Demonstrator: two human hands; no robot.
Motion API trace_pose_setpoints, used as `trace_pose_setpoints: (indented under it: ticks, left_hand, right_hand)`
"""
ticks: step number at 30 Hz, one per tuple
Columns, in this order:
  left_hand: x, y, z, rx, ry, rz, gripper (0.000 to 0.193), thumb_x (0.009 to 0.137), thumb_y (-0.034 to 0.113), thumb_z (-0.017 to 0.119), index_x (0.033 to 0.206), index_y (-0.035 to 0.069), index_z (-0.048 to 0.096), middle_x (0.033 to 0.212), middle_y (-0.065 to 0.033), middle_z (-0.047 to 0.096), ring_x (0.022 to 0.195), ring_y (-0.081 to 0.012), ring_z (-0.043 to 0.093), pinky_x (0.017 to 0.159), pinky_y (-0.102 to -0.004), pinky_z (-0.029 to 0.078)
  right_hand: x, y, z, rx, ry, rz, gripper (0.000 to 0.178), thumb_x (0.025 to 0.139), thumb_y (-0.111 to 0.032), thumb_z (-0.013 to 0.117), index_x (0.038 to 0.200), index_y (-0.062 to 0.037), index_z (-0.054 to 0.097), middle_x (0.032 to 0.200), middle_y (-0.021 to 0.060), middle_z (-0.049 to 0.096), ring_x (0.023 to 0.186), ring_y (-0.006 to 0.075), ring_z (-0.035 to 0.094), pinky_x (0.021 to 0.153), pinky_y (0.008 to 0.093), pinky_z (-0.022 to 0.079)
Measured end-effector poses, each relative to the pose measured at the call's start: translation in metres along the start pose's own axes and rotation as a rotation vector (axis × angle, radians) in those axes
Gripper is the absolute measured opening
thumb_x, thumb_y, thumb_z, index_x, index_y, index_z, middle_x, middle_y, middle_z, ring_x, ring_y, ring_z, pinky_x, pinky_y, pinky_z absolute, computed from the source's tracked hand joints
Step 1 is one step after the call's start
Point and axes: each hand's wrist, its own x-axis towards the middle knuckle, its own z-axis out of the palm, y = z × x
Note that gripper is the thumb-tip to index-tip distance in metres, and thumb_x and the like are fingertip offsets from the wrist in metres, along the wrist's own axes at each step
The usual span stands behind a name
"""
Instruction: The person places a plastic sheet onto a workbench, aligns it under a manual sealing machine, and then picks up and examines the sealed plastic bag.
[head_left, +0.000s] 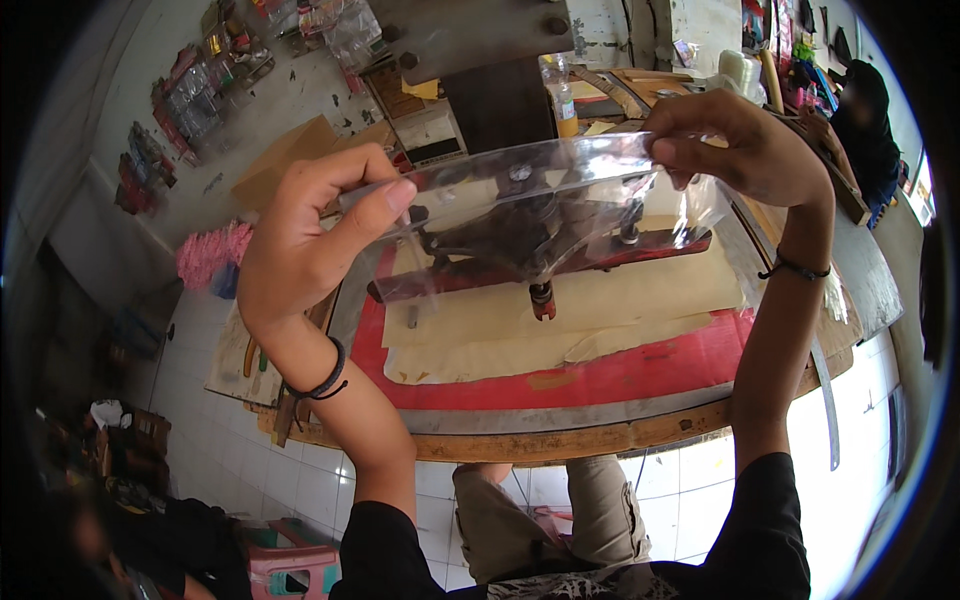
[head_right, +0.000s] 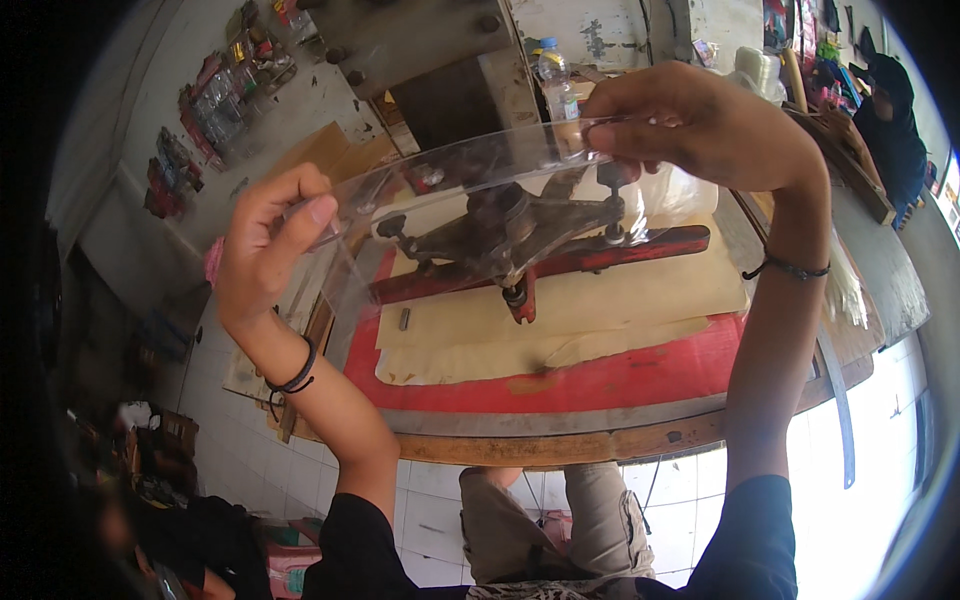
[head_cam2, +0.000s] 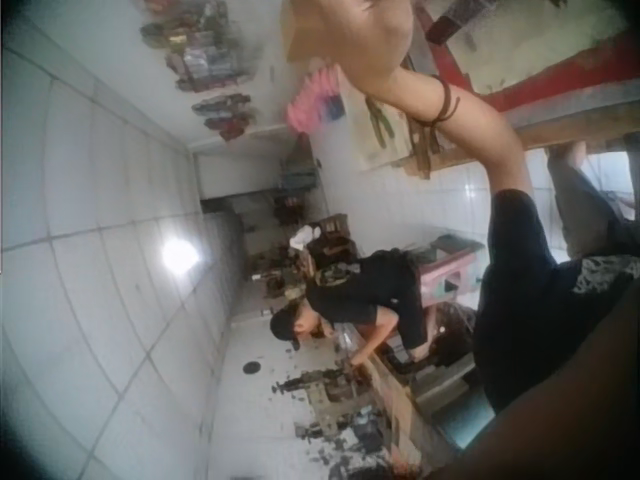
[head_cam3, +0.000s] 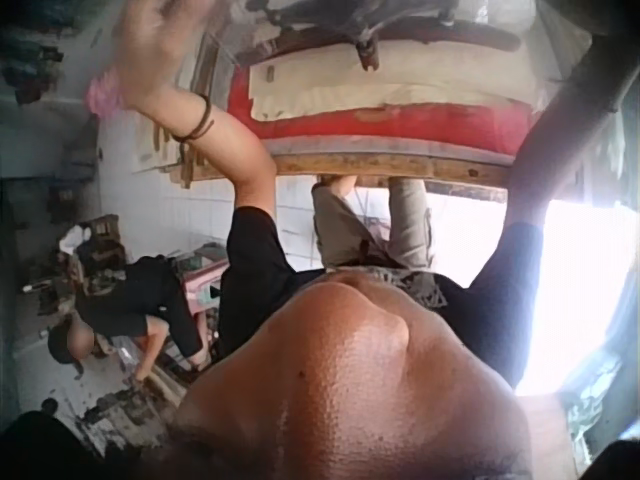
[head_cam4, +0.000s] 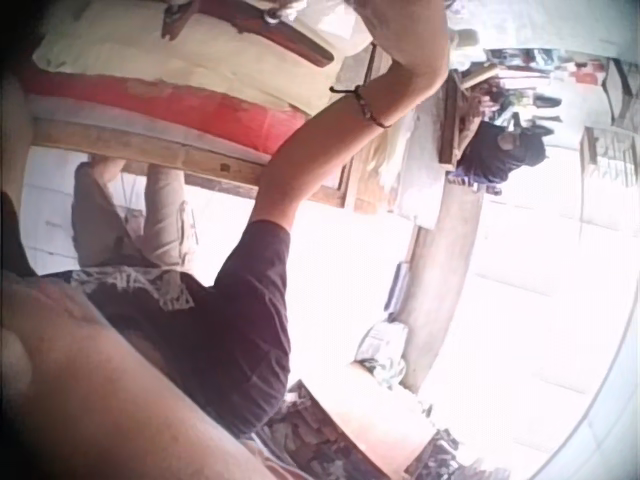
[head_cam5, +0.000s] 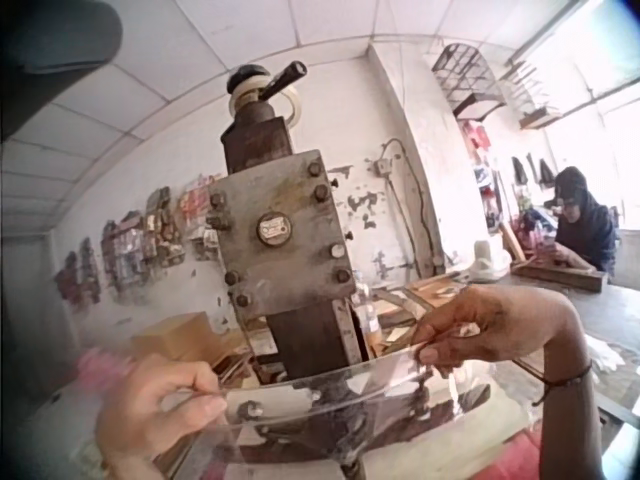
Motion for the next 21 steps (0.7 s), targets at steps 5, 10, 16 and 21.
trace_pose_setpoints:
  ticks: [5,10,16,21]
  left_hand:
    - [0.002,0.002,-0.003,-0.011,-0.037,0.02,0.027,0.094,0.018,0.061,0.078,-0.003,0.057,0.065,-0.0016,0.051,0.063,-0.007,0.043,0.057,-0.0244,0.035]
    - [0.002,-0.001,0.004,0.049,-0.101,-0.044,0.019,0.093,0.014,0.059,0.084,-0.002,0.061,0.079,-0.0029,0.062,0.068,-0.0056,0.05,0.062,-0.0212,0.039]
    - [0.01,0.0,0.012,0.097,-0.141,-0.066,0.018,0.091,0.014,0.061,0.088,-0.003,0.064,0.08,-0.0042,0.066,0.064,-0.0069,0.052,0.06,-0.0224,0.042]
    - [0.003,-0.003,0.008,0.036,-0.095,-0.062,0.019,0.091,0.015,0.06,0.087,-0.003,0.064,0.079,-0.0041,0.065,0.064,-0.0074,0.052,0.06,-0.0228,0.042]
  right_hand:
    - [-0.001,0.007,-0.001,0.009,0.029,0.038,0.027,0.096,-0.025,0.064,0.106,0.0003,0.067,0.078,0.0004,0.063,0.073,0.0087,0.059,0.067,0.0259,0.049]
    - [0.001,0.009,0.0,-0.005,-0.004,-0.001,0.027,0.097,-0.024,0.064,0.106,0.0005,0.067,0.081,0.0017,0.065,0.076,0.0096,0.062,0.071,0.0263,0.05]
    - [0.002,0.001,-0.001,-0.032,-0.023,0.013,0.025,0.096,-0.022,0.065,0.102,0.002,0.066,0.081,0.0034,0.064,0.074,0.011,0.062,0.072,0.0274,0.051]
    - [-0.003,0.003,-0.001,-0.035,0.009,0.049,0.029,0.094,-0.027,0.067,0.102,0.0009,0.067,0.08,0.0024,0.066,0.074,0.0115,0.063,0.071,0.028,0.052]
